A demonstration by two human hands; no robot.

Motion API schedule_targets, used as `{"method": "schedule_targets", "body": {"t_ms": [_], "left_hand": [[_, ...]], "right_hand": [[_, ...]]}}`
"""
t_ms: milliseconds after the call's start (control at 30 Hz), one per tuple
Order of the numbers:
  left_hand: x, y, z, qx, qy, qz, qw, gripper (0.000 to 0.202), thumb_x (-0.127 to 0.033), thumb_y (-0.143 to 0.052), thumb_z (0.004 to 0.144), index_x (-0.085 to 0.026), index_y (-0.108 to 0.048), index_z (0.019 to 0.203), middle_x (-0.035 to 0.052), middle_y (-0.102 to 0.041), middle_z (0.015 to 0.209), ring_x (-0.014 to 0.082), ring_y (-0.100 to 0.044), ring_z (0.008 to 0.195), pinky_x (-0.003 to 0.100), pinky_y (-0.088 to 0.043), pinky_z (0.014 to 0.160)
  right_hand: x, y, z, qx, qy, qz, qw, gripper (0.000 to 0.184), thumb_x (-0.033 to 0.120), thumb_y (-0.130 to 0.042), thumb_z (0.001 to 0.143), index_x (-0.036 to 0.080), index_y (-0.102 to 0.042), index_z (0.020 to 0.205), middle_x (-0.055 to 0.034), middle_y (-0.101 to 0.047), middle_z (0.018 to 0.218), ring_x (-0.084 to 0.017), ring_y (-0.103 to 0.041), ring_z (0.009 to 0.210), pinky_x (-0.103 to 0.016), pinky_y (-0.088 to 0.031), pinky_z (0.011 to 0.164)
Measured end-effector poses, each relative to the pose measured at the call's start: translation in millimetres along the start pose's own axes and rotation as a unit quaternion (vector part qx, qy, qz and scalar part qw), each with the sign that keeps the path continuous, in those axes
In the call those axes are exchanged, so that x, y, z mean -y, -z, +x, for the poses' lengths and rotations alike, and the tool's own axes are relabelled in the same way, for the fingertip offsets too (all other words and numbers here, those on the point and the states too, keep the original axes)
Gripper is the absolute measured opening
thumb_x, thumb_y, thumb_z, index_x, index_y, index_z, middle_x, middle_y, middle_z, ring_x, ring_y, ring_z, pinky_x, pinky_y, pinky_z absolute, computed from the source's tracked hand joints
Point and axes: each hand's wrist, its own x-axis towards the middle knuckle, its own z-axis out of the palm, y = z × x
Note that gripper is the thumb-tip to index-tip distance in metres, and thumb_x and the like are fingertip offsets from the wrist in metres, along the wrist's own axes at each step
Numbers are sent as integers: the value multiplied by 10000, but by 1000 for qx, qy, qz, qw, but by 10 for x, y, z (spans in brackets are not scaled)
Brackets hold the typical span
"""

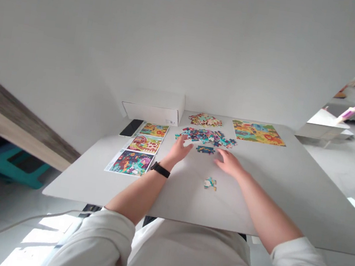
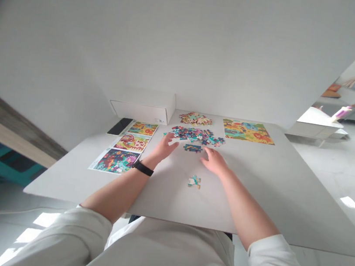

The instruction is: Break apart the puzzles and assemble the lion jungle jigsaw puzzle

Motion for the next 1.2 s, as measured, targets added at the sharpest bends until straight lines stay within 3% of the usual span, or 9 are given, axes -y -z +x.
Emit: {"method": "schedule_targets", "body": {"t_ms": [133, 267, 367, 433, 667, 867, 1000, 1100, 1200], "left_hand": [[130, 251, 355, -77, 104, -62, 990, 617, -278, -722, 904, -189, -533, 1485, 172, -661, 1404, 267, -678, 1216, 373, -561, 961], [219, 365, 600, -70, 106, 58, 990, 524, -275, -725, 899, -188, -610, 1404, 134, -702, 1311, 251, -687, 1141, 358, -538, 973], [206, 321, 677, -29, 58, 186, 980, 416, -310, -718, 911, -181, -693, 1306, 132, -724, 1218, 278, -676, 1141, 377, -514, 1011], [164, 261, 707, -8, 33, 245, 969, 431, -359, -707, 927, -173, -710, 1316, 154, -716, 1241, 302, -667, 1172, 387, -504, 1024], [62, 178, 859, 46, 64, 307, 948, 526, -490, -756, 880, -191, -760, 1314, 189, -672, 1369, 351, -662, 1200, 399, -506, 978], [51, 195, 856, 21, 32, 321, 946, 441, -464, -782, 865, -244, -793, 1247, 148, -682, 1347, 346, -638, 1240, 426, -483, 1058], [32, 198, 808, -9, 27, 250, 968, 312, -332, -782, 849, -223, -805, 1141, 128, -747, 1229, 316, -674, 1163, 402, -493, 1026], [14, 223, 792, -44, 75, 74, 993, 123, -262, -767, 830, -198, -786, 933, 93, -785, 984, 262, -709, 973, 360, -515, 909], [-39, 257, 732, -58, 128, -90, 986, 144, -329, -784, 817, -195, -738, 841, 70, -769, 859, 205, -688, 802, 318, -511, 766]], "right_hand": [[-160, 181, 264, 32, -48, 90, 994, 524, 374, -749, 910, 236, -676, 1411, -131, -766, 1322, -290, -750, 1161, -439, -574, 1043], [-231, 195, 434, -36, -72, 141, 987, 352, 351, -717, 902, 253, -753, 1238, -71, -827, 1089, -243, -775, 966, -390, -597, 920], [-223, 71, 396, -136, -76, 155, 976, 279, 321, -625, 921, 264, -774, 1150, -45, -829, 979, -219, -757, 857, -370, -588, 870], [-213, -14, 329, -164, -61, 163, 971, 273, 306, -581, 920, 261, -783, 1099, -38, -819, 904, -205, -733, 761, -353, -582, 812], [-183, -65, 229, -177, -2, 167, 970, 279, 315, -588, 909, 258, -787, 1095, -44, -808, 872, -202, -717, 719, -333, -569, 757], [-144, -58, 232, -164, 4, 149, 975, 276, 312, -591, 905, 264, -796, 1083, -44, -810, 880, -204, -725, 734, -335, -578, 786], [-129, -24, 211, -155, 1, 147, 977, 287, 319, -588, 899, 268, -796, 1089, -39, -812, 875, -205, -721, 737, -334, -577, 784], [-115, 3, 194, -141, -9, 143, 979, 296, 327, -578, 897, 266, -795, 1089, -41, -810, 881, -211, -719, 746, -346, -577, 801], [-85, 15, 192, -134, -19, 153, 979, 280, 343, -584, 897, 271, -789, 1074, -39, -811, 888, -215, -720, 758, -360, -581, 829]]}}
